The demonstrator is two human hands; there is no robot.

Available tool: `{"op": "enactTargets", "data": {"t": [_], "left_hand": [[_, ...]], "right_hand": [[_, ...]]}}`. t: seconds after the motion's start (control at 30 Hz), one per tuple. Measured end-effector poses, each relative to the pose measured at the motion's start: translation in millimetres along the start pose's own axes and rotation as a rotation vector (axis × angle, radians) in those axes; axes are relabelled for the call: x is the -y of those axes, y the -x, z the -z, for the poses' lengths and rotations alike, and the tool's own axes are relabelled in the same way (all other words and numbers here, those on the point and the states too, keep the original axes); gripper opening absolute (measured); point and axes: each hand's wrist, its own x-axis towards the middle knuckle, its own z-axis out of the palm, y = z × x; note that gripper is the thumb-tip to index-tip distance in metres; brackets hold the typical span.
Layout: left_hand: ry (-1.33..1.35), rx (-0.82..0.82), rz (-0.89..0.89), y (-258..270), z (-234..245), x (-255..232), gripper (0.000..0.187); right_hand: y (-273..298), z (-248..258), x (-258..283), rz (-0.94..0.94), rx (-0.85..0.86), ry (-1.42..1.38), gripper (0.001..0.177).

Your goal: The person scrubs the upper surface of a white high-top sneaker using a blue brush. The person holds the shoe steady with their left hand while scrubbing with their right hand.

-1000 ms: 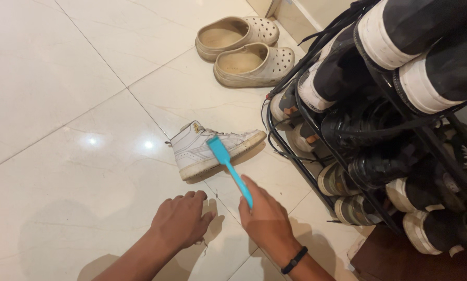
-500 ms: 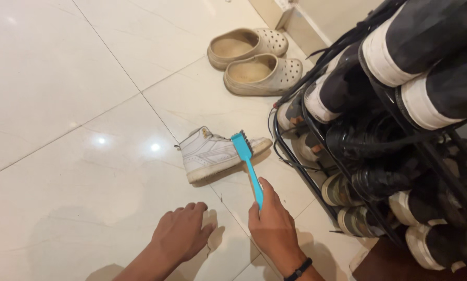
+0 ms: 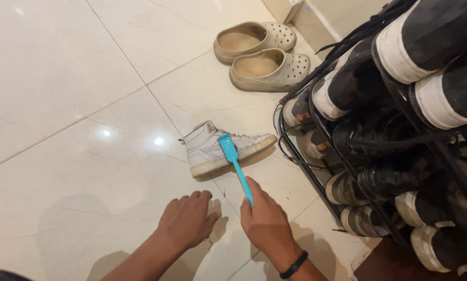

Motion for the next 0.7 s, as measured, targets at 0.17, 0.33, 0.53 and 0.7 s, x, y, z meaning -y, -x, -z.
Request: {"op": "enactTargets", "data": {"t": [0.17,0.33,0.53,0.7], "left_hand": [[-0.011,-0.007,-0.054,-5,-3,-12,0.037],[-0.01,0.012,-0.075,-5,-8,-20,0.039],[-0.043,-0.028,-0.074,-3,-11,-17,0.04],[-0.02,0.044,0.007,5,-7,-21,0.035]], "right_hand": [[2,18,3,0.022,-0.085,0.001,0.055],[2,10,2,-0.02,-0.003,0.114,0.062],[5,-13,-15,0.34,-0.156,0.0,0.054],[1,0,-4,0.151,-0.077,0.107,0.056]]}}
